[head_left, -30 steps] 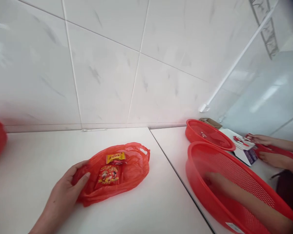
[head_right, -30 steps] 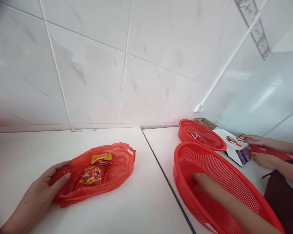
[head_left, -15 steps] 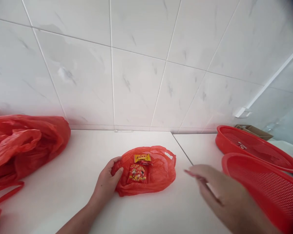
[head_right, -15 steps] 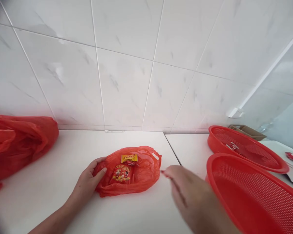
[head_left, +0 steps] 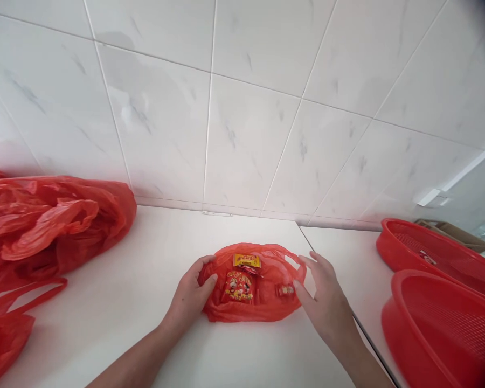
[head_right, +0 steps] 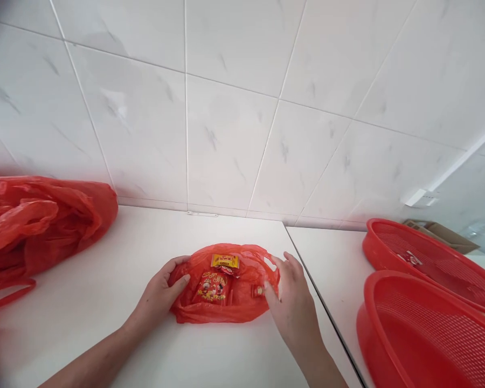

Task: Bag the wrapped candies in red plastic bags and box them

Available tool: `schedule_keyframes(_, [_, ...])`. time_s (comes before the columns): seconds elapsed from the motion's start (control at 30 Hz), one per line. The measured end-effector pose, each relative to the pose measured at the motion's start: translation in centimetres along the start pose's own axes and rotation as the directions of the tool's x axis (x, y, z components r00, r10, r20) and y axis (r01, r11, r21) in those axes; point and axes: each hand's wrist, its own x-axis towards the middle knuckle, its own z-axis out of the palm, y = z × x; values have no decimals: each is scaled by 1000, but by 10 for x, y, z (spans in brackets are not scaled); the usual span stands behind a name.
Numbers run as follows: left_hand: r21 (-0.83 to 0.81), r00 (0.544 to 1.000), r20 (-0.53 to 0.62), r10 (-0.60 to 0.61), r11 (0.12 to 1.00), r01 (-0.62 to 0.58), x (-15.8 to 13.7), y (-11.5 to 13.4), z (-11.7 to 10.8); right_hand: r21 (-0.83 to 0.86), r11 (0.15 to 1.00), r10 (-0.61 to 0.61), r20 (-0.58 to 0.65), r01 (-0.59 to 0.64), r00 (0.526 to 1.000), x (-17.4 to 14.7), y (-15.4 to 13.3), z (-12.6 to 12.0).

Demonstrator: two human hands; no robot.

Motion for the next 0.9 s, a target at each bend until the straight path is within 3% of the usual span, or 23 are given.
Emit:
schedule_keyframes(0.13, [-5,1000,6,8,1000,-8,1,-2,0,166,968,184,37,-187,982,-3,24,23])
schedule_keyframes(0.23, [3,1000,19,-8,1000,8,1,-3,-1,348,880,297,127,-323,946,-8,33,38])
schedule_keyframes(0.37, [5,1000,10,-28,1000,28,1,-4,-1,521,752,350,204,-404,914,-9,38,38])
schedule_keyframes(0.6, [4,999,-17,-34,999,34,-1,3,1,655,622,342,265,-428,902,-5,39,32])
schedule_keyframes(0.7, [13,998,-46,-41,999,42,-2,7,2,655,614,359,265,-440,895,-5,38,33])
schedule_keyframes(0.9, [88,995,-85,-57,994,64,-1,6,1,703,614,304,209,-359,930,-8,36,42])
